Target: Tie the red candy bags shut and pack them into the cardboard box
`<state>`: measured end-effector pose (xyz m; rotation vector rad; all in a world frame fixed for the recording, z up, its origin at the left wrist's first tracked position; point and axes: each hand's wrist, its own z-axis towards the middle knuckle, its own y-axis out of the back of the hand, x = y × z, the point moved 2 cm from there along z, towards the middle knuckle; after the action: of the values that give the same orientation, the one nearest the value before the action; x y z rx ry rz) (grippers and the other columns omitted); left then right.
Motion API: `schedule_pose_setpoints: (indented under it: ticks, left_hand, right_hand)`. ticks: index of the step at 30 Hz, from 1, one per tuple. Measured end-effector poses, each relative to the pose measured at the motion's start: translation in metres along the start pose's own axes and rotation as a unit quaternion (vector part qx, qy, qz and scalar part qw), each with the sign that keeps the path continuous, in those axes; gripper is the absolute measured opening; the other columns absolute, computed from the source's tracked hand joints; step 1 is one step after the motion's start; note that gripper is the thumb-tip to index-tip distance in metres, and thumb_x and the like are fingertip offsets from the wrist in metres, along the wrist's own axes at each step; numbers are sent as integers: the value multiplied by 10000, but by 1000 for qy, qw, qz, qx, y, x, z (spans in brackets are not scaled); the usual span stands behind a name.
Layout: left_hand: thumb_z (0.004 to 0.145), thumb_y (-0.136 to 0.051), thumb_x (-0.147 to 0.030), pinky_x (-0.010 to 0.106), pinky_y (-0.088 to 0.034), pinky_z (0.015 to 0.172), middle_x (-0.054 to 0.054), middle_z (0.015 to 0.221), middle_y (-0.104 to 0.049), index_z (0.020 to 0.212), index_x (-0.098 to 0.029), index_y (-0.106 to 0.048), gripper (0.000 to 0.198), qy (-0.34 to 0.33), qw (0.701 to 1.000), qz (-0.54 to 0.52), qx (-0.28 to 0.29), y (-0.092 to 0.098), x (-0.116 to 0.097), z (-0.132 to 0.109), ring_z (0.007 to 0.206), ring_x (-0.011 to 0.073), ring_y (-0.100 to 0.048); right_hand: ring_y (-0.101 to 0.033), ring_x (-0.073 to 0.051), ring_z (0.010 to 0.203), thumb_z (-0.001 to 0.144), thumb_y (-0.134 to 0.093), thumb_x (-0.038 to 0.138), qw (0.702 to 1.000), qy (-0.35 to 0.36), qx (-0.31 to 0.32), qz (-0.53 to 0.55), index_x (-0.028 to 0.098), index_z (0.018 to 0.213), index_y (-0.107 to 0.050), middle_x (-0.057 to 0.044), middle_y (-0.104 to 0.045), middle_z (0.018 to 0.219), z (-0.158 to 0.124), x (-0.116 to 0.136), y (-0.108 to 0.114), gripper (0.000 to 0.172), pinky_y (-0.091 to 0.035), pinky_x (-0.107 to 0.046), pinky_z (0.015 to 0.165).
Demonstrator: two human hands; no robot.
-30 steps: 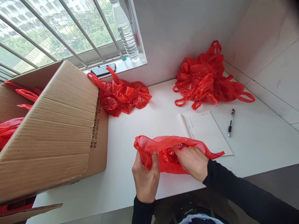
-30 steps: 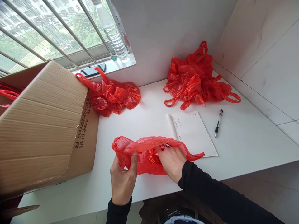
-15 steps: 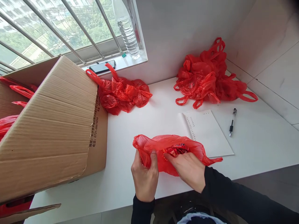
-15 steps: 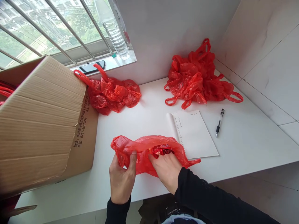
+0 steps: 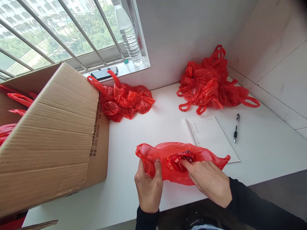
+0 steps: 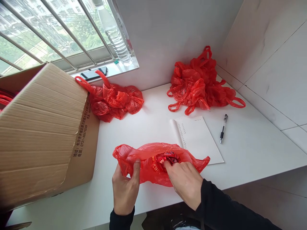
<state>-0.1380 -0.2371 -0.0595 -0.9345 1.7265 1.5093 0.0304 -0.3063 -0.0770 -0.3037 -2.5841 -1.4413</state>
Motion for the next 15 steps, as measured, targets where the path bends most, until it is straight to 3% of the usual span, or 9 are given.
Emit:
schedule_pose_setpoints:
  ticks: [5, 9, 12, 15]
  left_hand:
    - [884, -612, -464, 298, -503, 624, 19, 834, -714, 1197, -231, -663, 393, -2, 1000, 20, 4, -7, 3, 1, 679, 185, -624]
    - [903, -568, -491, 329, -508, 627, 33, 861, -730, 1378, -236, -566, 539, -6, 999, 28, 18, -13, 12, 1, 666, 203, -623]
    - [898, -573, -517, 322, -500, 610, 31, 840, -717, 1337, -237, -590, 521, -12, 999, 30, 13, -11, 15, 1, 647, 201, -610]
    - [902, -569, -537, 312, -476, 572, 11, 746, -682, 1116, -238, -669, 381, -11, 999, 28, 20, -7, 14, 1, 595, 192, -570]
  right_hand:
    - [-718, -304, 722, 950, -419, 103, 1000, -26, 5, 11, 172, 1212, -642, -104, -730, 787, -3, -8, 1, 351, -377, -338, 556]
    - [-720, -295, 745, 961, -405, 119, 999, -30, -2, 17, 205, 1317, -593, -85, -741, 810, -7, -11, 3, 412, -415, -348, 590]
    - [-712, -274, 715, 976, -378, 144, 999, -23, -25, 35, 246, 1378, -551, -68, -746, 845, -12, -15, 6, 449, -441, -351, 578]
    - [-715, -261, 756, 1006, -323, 180, 995, -1, -71, 75, 267, 1372, -560, -62, -748, 927, -18, -18, 7, 445, -498, -373, 610]
